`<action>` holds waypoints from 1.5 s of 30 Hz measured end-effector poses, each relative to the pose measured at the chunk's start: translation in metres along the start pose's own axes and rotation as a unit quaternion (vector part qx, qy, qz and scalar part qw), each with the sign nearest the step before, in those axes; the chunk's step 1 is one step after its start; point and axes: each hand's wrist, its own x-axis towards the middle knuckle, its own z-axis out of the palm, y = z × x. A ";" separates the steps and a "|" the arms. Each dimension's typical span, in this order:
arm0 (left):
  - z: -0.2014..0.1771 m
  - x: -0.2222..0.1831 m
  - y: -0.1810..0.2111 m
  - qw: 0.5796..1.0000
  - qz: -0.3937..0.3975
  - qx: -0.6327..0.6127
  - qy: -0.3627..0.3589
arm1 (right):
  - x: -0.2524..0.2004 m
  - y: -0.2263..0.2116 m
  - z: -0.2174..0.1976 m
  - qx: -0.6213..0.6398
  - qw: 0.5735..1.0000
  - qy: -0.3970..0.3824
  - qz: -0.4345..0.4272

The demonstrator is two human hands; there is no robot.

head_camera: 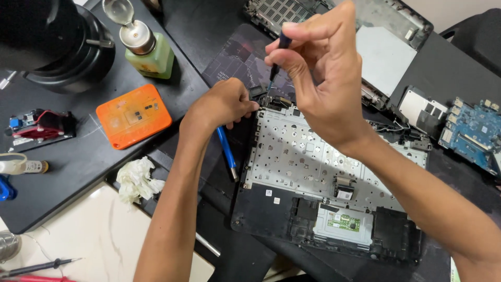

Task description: The person assembles a laptop by placing the optical drive into the chassis, securing it with screws, and installing the motherboard. They use a screwdriver and a precision tool to manipulate small components and wires.

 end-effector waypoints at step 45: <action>0.023 -0.011 0.017 0.914 0.202 0.254 0.245 | -0.232 -0.045 -0.222 -0.403 0.862 0.124 0.283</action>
